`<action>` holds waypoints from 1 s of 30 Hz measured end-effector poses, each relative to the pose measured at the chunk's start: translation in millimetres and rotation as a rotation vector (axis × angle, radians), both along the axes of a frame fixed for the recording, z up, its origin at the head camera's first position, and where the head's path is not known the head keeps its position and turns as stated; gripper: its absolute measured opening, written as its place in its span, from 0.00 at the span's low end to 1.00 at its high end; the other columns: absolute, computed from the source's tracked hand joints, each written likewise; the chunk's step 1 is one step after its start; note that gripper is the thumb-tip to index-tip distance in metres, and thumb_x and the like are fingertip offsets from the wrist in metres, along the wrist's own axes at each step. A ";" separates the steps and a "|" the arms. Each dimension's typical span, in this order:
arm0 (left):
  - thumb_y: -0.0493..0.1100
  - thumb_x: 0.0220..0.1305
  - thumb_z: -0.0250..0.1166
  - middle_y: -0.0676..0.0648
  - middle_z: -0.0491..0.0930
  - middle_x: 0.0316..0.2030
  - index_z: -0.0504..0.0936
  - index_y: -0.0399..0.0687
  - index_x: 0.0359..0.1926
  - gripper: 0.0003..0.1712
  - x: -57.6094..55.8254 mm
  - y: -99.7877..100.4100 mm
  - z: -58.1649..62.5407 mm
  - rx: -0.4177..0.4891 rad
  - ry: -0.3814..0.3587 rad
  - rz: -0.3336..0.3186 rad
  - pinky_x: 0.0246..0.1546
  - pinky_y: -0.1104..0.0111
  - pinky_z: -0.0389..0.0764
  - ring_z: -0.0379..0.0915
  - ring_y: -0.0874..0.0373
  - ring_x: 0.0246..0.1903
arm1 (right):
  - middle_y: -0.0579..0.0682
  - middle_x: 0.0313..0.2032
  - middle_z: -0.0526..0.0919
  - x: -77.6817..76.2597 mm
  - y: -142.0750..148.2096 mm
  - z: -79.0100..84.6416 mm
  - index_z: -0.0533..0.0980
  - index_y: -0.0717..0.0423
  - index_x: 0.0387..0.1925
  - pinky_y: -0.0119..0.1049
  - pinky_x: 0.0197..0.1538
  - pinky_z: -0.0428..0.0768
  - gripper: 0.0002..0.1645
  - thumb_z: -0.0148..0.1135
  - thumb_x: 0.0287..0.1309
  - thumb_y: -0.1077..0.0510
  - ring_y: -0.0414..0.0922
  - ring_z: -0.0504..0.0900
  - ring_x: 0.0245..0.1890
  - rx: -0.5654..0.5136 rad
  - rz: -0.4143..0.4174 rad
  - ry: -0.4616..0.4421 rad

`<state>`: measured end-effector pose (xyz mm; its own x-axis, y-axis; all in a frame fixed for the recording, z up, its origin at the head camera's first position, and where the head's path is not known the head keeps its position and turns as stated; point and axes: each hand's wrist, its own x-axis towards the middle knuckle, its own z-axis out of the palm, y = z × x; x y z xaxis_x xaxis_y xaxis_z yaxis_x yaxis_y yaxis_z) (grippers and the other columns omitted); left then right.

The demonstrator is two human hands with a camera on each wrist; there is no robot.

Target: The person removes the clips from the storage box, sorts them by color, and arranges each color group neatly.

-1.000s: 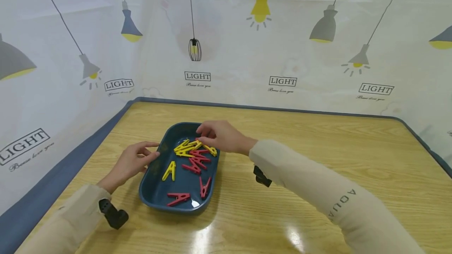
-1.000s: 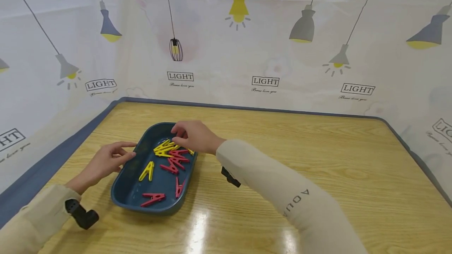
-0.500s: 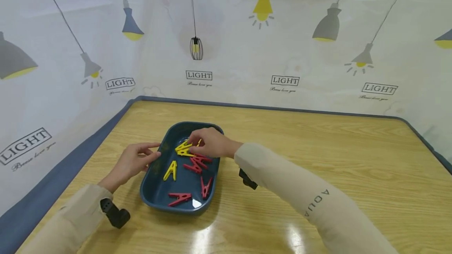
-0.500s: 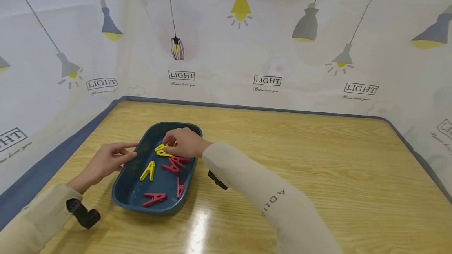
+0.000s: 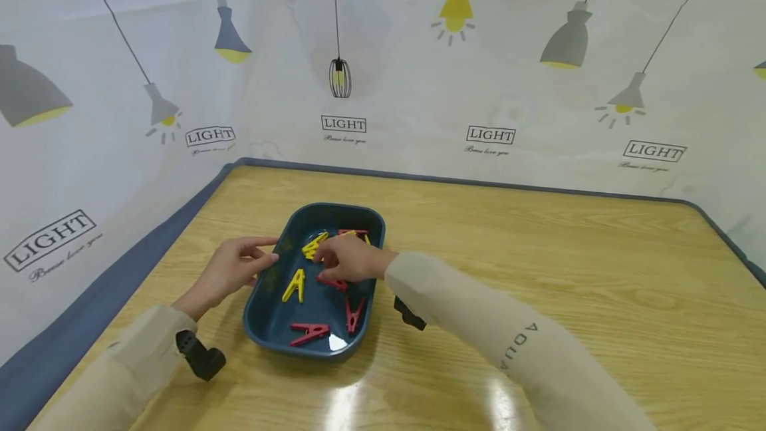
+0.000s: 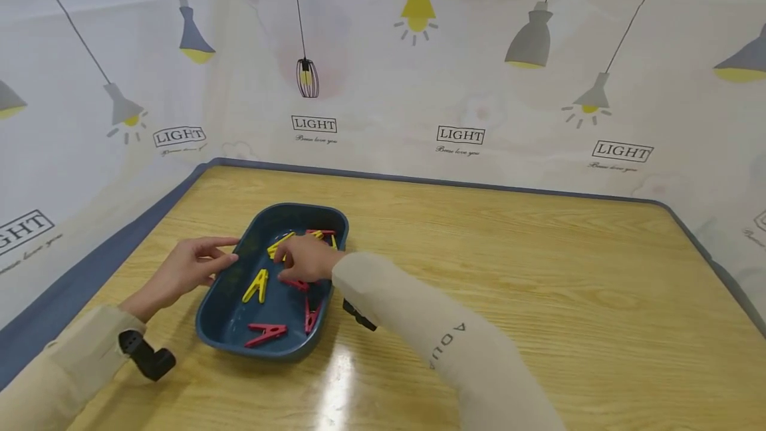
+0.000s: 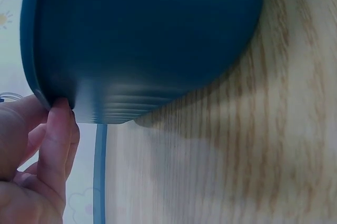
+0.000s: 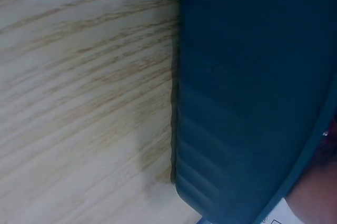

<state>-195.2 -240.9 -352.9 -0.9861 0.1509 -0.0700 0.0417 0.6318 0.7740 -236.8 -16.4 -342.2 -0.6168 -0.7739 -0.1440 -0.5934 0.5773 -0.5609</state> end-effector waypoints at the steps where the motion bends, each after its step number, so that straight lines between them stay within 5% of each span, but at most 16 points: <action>1: 0.45 0.60 0.59 0.37 0.77 0.36 0.69 0.37 0.57 0.26 0.0 0.1 -0.1 0.001 -0.003 0.004 0.26 0.65 0.78 0.72 0.56 0.26 | 0.50 0.38 0.78 -0.1 -0.9 -1.2 0.73 0.60 0.48 0.27 0.40 0.72 0.19 0.60 0.54 0.58 0.39 0.74 0.36 0.010 -0.006 0.002; 30: 0.46 0.59 0.60 0.40 0.78 0.35 0.70 0.40 0.57 0.26 -0.6 -1.6 -5.8 0.007 0.007 0.012 0.26 0.65 0.78 0.72 0.55 0.27 | 0.47 0.37 0.77 -10.8 -15.0 -14.1 0.75 0.56 0.46 0.26 0.38 0.72 0.21 0.66 0.46 0.62 0.38 0.73 0.35 0.074 -0.077 -0.116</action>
